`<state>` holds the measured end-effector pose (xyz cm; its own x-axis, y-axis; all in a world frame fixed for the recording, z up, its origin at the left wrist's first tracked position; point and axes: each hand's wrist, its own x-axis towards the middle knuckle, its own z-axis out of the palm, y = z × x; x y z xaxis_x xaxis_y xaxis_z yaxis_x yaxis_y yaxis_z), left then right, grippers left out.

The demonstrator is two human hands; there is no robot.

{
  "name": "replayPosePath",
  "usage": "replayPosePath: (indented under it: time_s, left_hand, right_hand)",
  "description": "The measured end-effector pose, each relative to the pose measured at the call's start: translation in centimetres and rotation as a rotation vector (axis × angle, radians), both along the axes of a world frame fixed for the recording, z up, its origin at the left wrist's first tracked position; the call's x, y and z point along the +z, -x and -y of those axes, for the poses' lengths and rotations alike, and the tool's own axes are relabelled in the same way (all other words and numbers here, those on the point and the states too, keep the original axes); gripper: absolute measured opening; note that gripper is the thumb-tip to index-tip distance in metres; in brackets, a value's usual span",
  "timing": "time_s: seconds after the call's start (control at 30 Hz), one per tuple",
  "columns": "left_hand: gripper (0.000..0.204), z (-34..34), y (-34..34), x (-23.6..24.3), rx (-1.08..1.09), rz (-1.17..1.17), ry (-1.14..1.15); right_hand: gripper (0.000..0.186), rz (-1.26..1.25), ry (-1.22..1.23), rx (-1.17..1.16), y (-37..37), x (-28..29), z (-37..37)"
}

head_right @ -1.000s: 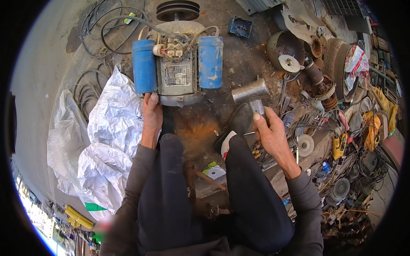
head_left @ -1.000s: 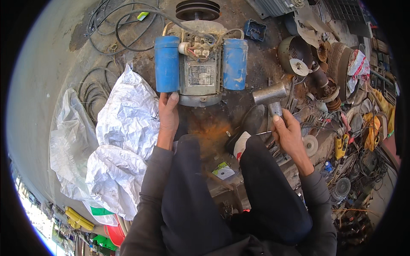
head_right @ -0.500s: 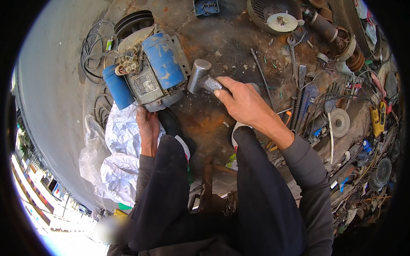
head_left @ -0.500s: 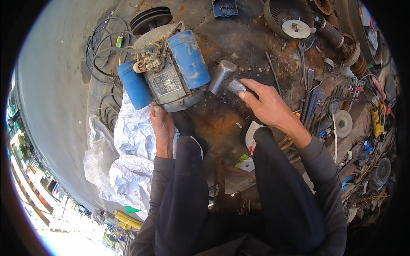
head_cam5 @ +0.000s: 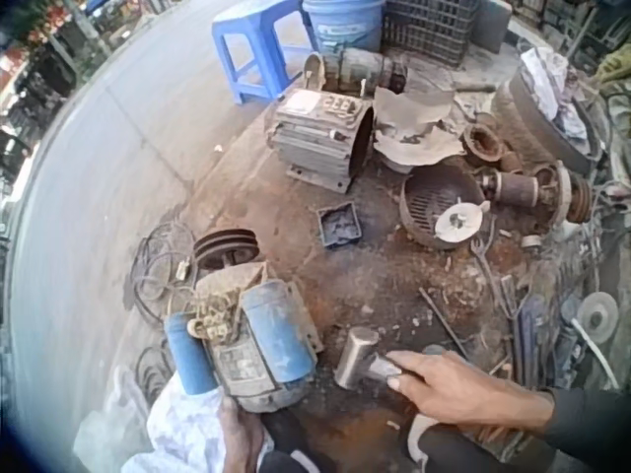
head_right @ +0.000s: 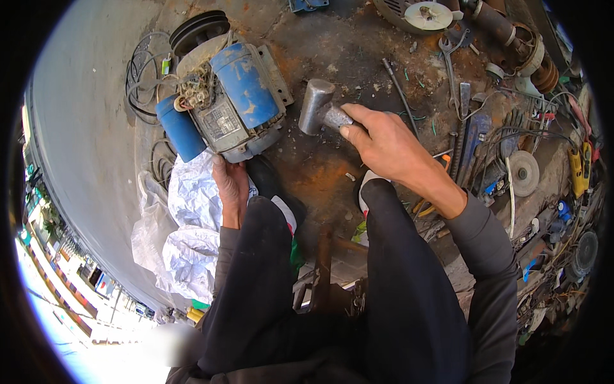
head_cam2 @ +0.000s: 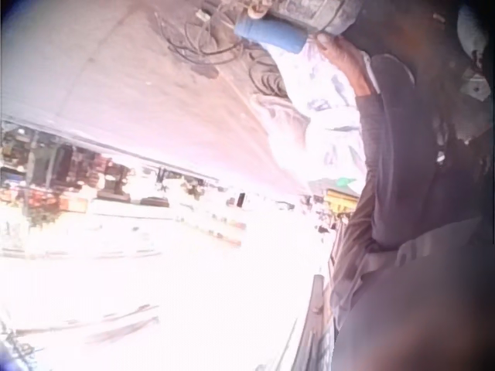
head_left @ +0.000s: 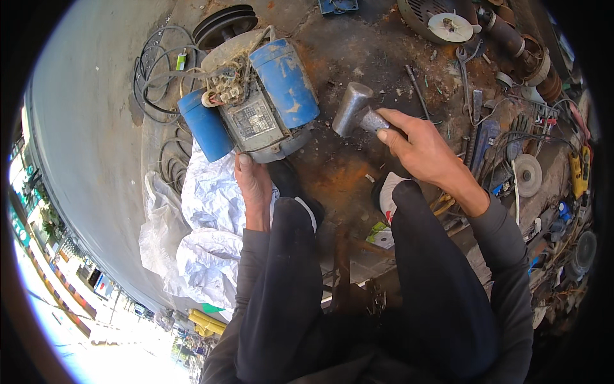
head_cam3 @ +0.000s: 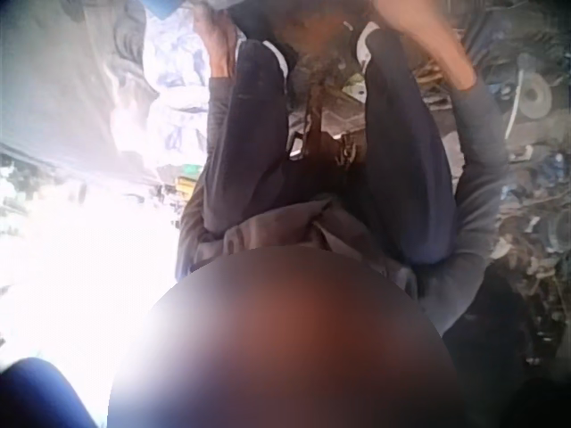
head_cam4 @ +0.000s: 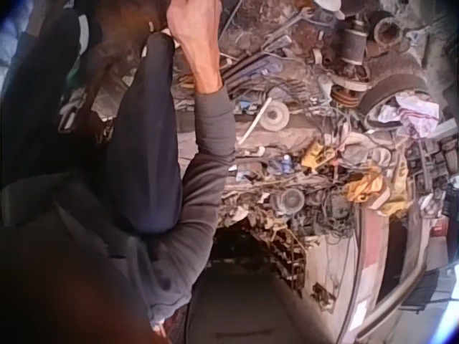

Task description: The person uses a metal rod to rotate the shaft of a blue electric motor and then repeatedly strikes the motor housing with a hammer. The person continues hammering different sides of the motor while holding it steady.

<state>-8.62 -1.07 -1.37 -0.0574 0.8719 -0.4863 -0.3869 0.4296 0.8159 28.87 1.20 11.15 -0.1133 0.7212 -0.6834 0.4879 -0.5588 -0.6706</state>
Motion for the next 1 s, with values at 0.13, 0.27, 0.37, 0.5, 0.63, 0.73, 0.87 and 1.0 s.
replayPosePath:
  time_s: [0.13, 0.27, 0.37, 0.5, 0.63, 0.73, 0.87, 1.0]
  left_hand:
    - [0.080, 0.0, 0.0, -0.1, 0.000, 0.009, 0.000]
    - [0.080, -0.4, -0.2, -0.1, -0.017, 0.010, -0.025]
    - [0.080, -0.3, -0.2, 0.0, -0.028, 0.017, -0.025]
    - [0.081, -0.2, -0.1, -0.2, -0.018, -0.010, -0.031]
    - [0.082, -0.3, 0.1, -0.3, -0.044, 0.007, -0.033]
    - [0.081, -0.3, 0.1, -0.4, -0.032, -0.012, -0.020]
    - [0.086, -0.2, -0.3, -0.2, 0.013, 0.004, 0.004]
    - [0.086, -0.8, -0.4, 0.4, -0.005, 0.042, 0.017]
  right_hand:
    - [0.037, -0.034, -0.272, -0.489, 1.8, 0.1, -0.5]
    - [0.037, -0.023, -0.047, 0.014, 3.5, 0.8, -1.3]
    - [0.035, 0.043, -0.109, -0.060, 2.2, 1.0, -2.4]
    - [0.034, 0.090, -0.249, -0.377, 2.2, 0.8, -1.8]
    - [0.038, -0.038, 0.058, 0.004, 3.4, 0.4, -0.1]
    - [0.037, 0.091, -0.077, -0.036, 2.6, 0.0, 0.3]
    - [0.038, 0.047, -0.104, -0.306, 2.7, -0.6, 0.5]
    - [0.044, -0.072, -0.015, -0.099, 4.0, -1.3, 2.3]
